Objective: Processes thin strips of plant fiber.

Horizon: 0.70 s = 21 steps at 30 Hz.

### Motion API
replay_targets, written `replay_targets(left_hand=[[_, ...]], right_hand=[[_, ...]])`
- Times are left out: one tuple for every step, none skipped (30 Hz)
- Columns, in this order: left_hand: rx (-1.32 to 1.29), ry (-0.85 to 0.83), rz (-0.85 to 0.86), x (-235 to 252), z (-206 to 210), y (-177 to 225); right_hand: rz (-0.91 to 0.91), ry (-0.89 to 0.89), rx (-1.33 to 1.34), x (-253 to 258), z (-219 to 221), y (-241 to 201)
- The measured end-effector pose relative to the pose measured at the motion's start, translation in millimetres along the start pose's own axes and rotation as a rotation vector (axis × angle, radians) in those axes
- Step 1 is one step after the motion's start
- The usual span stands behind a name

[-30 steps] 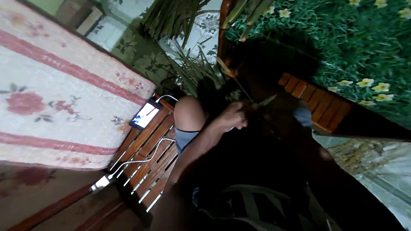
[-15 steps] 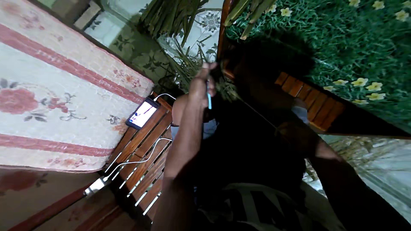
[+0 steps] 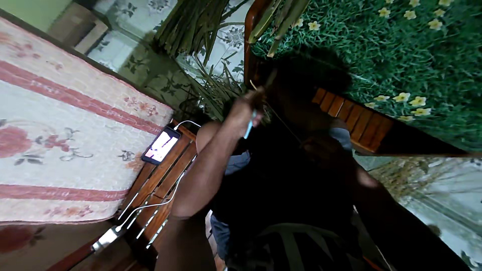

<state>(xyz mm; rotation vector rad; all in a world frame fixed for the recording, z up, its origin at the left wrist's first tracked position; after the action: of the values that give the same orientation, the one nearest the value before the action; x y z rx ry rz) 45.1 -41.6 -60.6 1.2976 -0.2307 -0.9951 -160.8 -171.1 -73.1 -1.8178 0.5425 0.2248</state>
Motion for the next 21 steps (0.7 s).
replay_targets(left_hand=[[-0.059,0.068,0.057,9.9,-18.5,11.8],[-0.110,0.132,0.121,18.4,-36.2,20.4],[-0.155,0.182,0.171,25.0,-50.4,23.9],[-0.185,0.208,0.202,28.6,-58.9,21.6],[-0.197,0.213,0.203,29.6,-60.0,15.0],[-0.185,0.185,0.176,30.6,-54.4,6.5],[-0.160,0.135,0.133,30.6,-44.1,-1.0],[-0.119,0.067,0.096,28.5,-31.4,-6.2],[-0.039,0.003,0.067,26.0,-18.8,-10.6],[0.077,-0.075,0.039,23.3,-8.1,-15.9],[0.204,-0.134,-0.028,18.7,2.0,-22.1],[0.306,-0.192,-0.079,13.4,12.2,-29.1],[0.351,-0.254,-0.091,8.7,23.0,-33.8],[0.345,-0.320,-0.064,5.0,32.9,-35.9],[0.296,-0.364,-0.005,1.3,41.0,-33.0],[0.249,-0.376,0.028,0.0,44.2,-29.3],[0.217,-0.355,0.033,2.5,41.7,-26.5],[0.172,-0.292,0.003,7.4,34.8,-23.1],[0.099,-0.198,-0.033,15.2,23.8,-20.7],[-0.005,-0.092,-0.054,22.6,11.6,-17.2],[-0.103,-0.010,-0.057,28.9,0.4,-15.1]], right_hand=[[-0.007,0.005,-0.022,-5.4,-3.6,6.0],[0.005,0.017,-0.023,-10.7,-6.5,11.6],[0.022,0.038,-0.002,-13.3,-8.9,20.0],[0.047,0.050,0.036,-13.4,-9.9,29.8],[0.065,0.064,0.089,-10.8,-9.7,40.1],[0.065,0.081,0.131,-6.4,-9.4,49.8],[0.076,0.110,0.172,-1.4,-8.4,54.2],[0.077,0.144,0.198,3.3,-6.4,49.9],[0.072,0.175,0.211,8.5,-3.4,40.3],[0.054,0.214,0.228,14.9,-0.5,29.9],[0.030,0.250,0.252,21.7,2.3,20.1],[-0.002,0.288,0.275,28.0,4.8,10.7],[-0.038,0.295,0.292,33.9,7.1,0.8],[-0.065,0.290,0.298,39.1,9.1,-8.1],[-0.083,0.277,0.295,43.6,10.8,-15.6],[-0.088,0.232,0.281,47.0,12.5,-21.3],[-0.106,0.193,0.281,49.3,13.4,-22.5],[-0.124,0.160,0.296,50.3,12.8,-19.0],[-0.137,0.132,0.314,49.3,11.4,-14.5],[-0.138,0.107,0.319,45.5,10.7,-10.9],[-0.125,0.080,0.339,40.9,11.1,-7.2]])
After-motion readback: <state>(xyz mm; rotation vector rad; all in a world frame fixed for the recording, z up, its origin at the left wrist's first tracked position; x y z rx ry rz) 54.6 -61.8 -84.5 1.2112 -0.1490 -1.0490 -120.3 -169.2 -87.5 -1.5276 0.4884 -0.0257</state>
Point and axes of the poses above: each hand's wrist, its own x-axis towards the middle knuckle, its own z-axis out of the palm, y = z × x, the point moved 6 cm from there along x, towards the middle knuckle, and after that the axes turned 2 degrees about z, right-handed, at the moved point
